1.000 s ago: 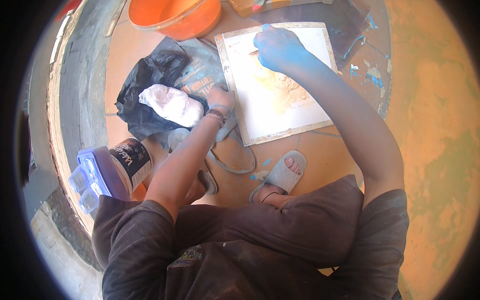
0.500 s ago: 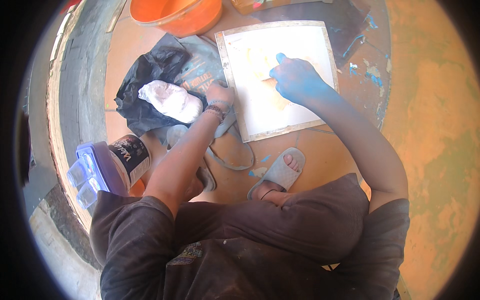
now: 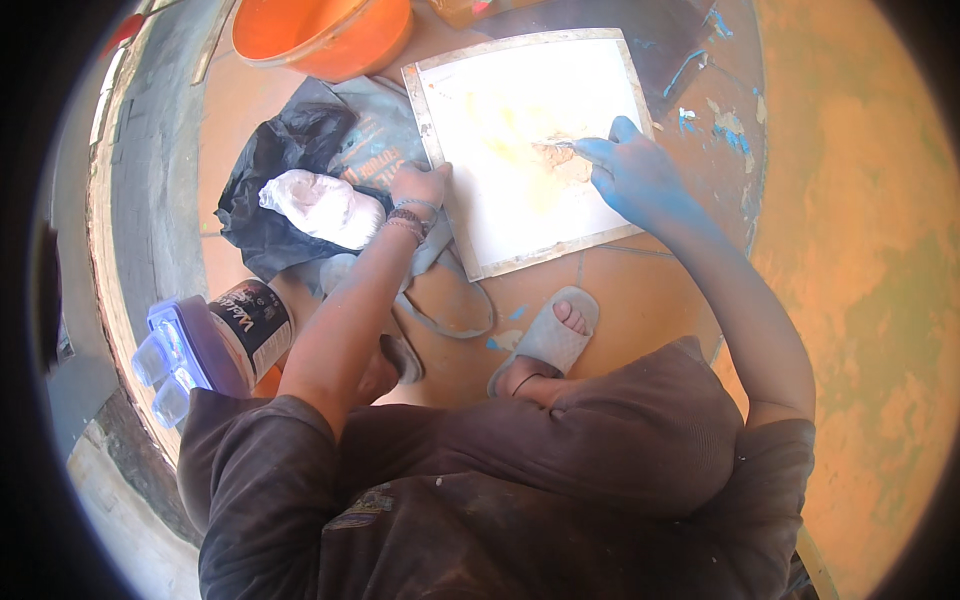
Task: The person mixes white and orange paint on a flat board using a putty knife. They scoop orange paint from a bucket with a wooden stick and add it to the white paint, then blend the mixture thoroughly.
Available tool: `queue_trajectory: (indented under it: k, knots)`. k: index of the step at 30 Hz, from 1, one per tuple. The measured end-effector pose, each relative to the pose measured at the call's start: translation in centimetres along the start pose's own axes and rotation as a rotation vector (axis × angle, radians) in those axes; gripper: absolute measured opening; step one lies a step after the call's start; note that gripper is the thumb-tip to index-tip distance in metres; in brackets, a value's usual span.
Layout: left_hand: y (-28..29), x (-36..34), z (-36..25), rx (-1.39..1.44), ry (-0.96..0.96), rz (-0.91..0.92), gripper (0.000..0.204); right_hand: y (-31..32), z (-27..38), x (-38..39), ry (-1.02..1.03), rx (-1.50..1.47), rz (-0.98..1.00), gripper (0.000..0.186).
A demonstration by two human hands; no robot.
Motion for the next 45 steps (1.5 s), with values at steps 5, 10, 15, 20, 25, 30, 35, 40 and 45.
queue_trajectory:
  k: [5,10,15,20,25,30,35,40,45]
  knots:
    - [0.3,0.2,-0.6,0.025,-0.083,0.008,0.044,-1.4,-3.7,4.9,-0.152,-0.380,-0.305,0.033]
    - [-0.3,-0.9,0.8,0.077,-0.126,-0.009,0.039,-8.6,-10.0,7.7,-0.702,-1.217,-0.298,0.036]
    - [0.4,-0.2,0.2,0.057,-0.158,-0.039,0.038,-6.8,-9.8,6.5,-0.548,-0.935,-0.410,0.035]
    - [0.2,-0.4,0.2,0.071,-0.141,-0.050,0.036,-4.5,-8.6,5.5,-0.602,-0.766,-0.287,0.033]
    - [0.2,-0.4,0.5,0.099,-0.099,-0.011,0.037,-3.1,-11.6,6.9,-0.603,-0.861,-0.317,0.034]
    - [0.3,-0.4,-0.2,-0.012,-0.170,-0.032,0.037,-8.2,-14.3,7.0,-0.665,-1.065,-0.278,0.030]
    - [0.7,-0.2,-0.4,-0.039,-0.197,-0.083,0.036,-9.1,-13.5,4.5,-0.649,-1.105,-0.225,0.032]
    - [0.5,-0.1,-0.1,0.004,-0.133,-0.011,0.035,-3.1,-7.2,3.1,-0.288,-0.553,-0.325,0.032]
    - [0.4,-0.6,0.3,0.064,-0.130,-0.031,0.035,-2.4,-2.2,4.1,-0.098,-0.206,-0.314,0.027]
Point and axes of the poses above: each hand's wrist, its own x-axis away from the middle knuckle, its own y-axis out of the back of the hand, z = x × y, the point moved 7 cm from there along -x, towards the middle knuckle, and after that the axes turned 6 degrees about -x, right-handed, at the moved point
